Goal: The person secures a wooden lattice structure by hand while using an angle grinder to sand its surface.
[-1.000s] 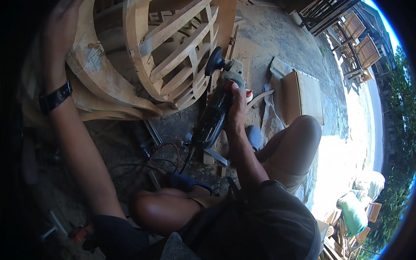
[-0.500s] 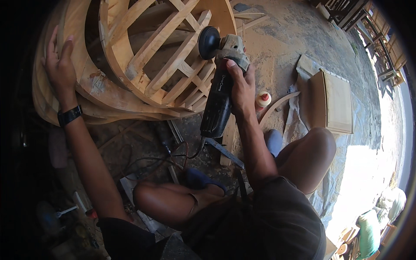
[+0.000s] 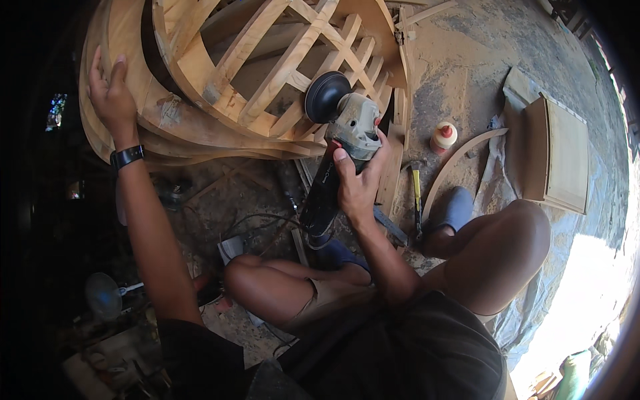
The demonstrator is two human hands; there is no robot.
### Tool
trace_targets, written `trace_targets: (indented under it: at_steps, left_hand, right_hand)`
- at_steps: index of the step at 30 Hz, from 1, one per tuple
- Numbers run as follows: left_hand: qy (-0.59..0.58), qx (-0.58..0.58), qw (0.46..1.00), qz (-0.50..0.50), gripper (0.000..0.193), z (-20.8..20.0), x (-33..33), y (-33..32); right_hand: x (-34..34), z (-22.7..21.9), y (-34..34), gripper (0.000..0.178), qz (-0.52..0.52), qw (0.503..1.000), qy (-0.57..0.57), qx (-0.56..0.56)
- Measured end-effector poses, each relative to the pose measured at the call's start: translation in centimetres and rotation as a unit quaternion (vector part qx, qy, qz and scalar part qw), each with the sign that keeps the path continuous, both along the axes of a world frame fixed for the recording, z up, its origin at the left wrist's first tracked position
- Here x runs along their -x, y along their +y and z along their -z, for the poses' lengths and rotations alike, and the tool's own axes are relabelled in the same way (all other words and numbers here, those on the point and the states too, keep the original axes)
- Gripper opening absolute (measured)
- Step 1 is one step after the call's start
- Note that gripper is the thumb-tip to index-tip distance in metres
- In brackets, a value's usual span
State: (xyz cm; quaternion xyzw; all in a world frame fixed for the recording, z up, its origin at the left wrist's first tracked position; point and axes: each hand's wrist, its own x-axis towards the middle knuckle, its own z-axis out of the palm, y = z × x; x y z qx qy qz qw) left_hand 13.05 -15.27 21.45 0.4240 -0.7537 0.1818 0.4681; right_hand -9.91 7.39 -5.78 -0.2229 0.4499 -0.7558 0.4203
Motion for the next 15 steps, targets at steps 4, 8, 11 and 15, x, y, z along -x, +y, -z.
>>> trace_targets:
  at_steps: [4,8,11,15]
  left_hand:
    - [-0.017,0.023,1.000,-0.008,0.057,-0.1,0.2,0.0]
    - [0.001,0.013,1.000,0.005,0.057,0.0,0.6,0.1]
    - [-0.005,0.018,1.000,0.000,0.056,0.1,0.4,0.2]
    - [0.007,0.008,0.999,0.035,0.055,-0.2,-0.7,-1.1]
  right_hand:
    - [-2.1,-2.1,-0.4,0.082,0.047,0.993,0.111,0.011]
    - [-3.0,-3.6,-0.7,0.081,0.041,0.997,0.041,0.051]
    - [-3.1,-2.4,-0.4,0.080,0.083,0.991,0.106,0.019]
    - [-3.3,-1.6,0.0,0.081,0.042,0.998,0.051,0.015]
